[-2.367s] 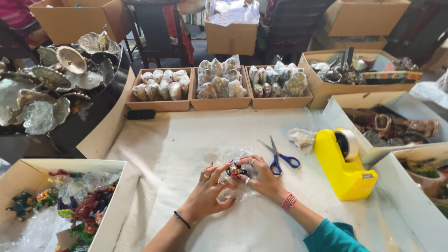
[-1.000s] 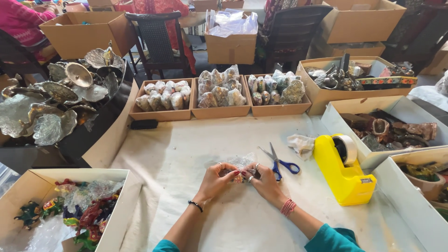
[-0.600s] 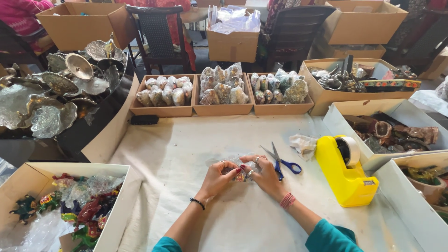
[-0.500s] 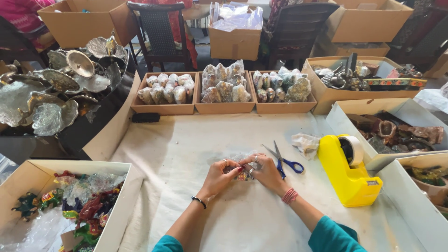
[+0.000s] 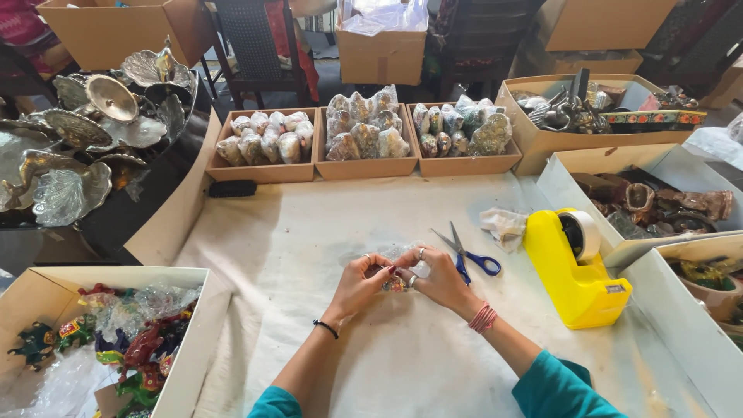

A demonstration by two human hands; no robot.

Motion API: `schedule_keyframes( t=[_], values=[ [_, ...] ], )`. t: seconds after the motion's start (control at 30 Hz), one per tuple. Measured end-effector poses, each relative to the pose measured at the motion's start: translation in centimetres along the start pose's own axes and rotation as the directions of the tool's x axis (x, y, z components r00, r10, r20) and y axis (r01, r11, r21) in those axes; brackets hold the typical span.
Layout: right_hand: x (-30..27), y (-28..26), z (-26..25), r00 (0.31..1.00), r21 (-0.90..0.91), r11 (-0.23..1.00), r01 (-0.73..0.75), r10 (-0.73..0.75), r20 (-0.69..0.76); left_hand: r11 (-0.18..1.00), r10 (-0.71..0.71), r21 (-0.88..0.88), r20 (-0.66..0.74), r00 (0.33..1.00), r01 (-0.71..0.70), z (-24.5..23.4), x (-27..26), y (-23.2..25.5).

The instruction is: The person cuts a piece of bubble wrap using scissors and wraps a small, colorful figurine with it. They then secure the wrapped item using a piece of tape from a yellow dispenser.

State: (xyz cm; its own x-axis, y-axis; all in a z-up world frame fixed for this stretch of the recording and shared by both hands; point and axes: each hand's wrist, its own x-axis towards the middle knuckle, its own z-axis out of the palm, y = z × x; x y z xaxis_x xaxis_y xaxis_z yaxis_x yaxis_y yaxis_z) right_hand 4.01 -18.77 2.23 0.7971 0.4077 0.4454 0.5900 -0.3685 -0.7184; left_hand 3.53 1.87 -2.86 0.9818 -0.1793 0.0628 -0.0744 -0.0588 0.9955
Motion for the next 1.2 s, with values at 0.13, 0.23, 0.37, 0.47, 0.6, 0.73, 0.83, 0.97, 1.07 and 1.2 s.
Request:
schedule_keyframes(
  t=[0.13, 0.23, 0.37, 0.47, 0.6, 0.73, 0.83, 0.97, 1.07, 1.2],
  values=[
    [0.0, -1.4, 0.1, 0.994, -0.096, 0.992, 0.083, -0.089, -0.064, 0.998, 0.043, -0.055, 0.027, 0.999, -0.042, -0.1, 0.5, -1.1],
    [-0.4, -1.0, 0.6, 0.987, -0.129, 0.989, 0.066, -0.084, -0.135, 0.999, 0.028, -0.032, 0.006, 1.000, -0.027, 0.0, 0.5, -1.2],
    [-0.6, 0.1, 1.0, 0.988, -0.009, 0.999, 0.036, -0.037, -0.150, 0.995, 0.099, 0.024, 0.020, 0.995, -0.099, 0.0, 0.4, -0.9],
    [-0.8, -0.7, 0.5, 0.983, -0.117, 0.986, 0.122, -0.137, -0.125, 0.998, 0.048, 0.034, 0.002, 0.999, -0.048, 0.5, -0.1, 0.4],
    [-1.1, -1.3, 0.0, 0.897, -0.461, 0.787, 0.410, -0.441, 0.045, 0.996, -0.001, 0.091, -0.001, 1.000, 0.001, 1.0, -0.3, 1.1],
    [-1.5, -1.4, -0.6, 0.830, -0.515, 0.673, 0.532, -0.535, 0.158, 0.969, 0.100, 0.231, -0.025, 0.995, -0.092, 1.2, -0.8, 1.7],
    [-1.9, -0.8, -0.7, 0.751, -0.564, 0.536, 0.628, -0.609, 0.257, 0.946, 0.125, 0.309, -0.052, 0.991, -0.103, 1.3, -1.0, 2.4],
    [-3.1, -0.9, -0.7, 0.578, -0.601, 0.249, 0.759, -0.683, 0.446, 0.955, 0.092, 0.290, -0.083, 0.992, -0.065, 1.4, -0.9, 2.1],
    [-3.7, -2.3, 0.0, 0.505, -0.545, 0.199, 0.815, -0.704, 0.499, 0.959, 0.099, 0.274, -0.102, 0.990, -0.068, 1.0, -0.5, 1.5],
    [-3.7, -2.4, 1.0, 0.644, -0.511, 0.445, 0.736, -0.694, 0.323, 0.960, 0.176, 0.231, -0.064, 0.982, -0.157, 0.8, -0.3, 0.4]
  ],
)
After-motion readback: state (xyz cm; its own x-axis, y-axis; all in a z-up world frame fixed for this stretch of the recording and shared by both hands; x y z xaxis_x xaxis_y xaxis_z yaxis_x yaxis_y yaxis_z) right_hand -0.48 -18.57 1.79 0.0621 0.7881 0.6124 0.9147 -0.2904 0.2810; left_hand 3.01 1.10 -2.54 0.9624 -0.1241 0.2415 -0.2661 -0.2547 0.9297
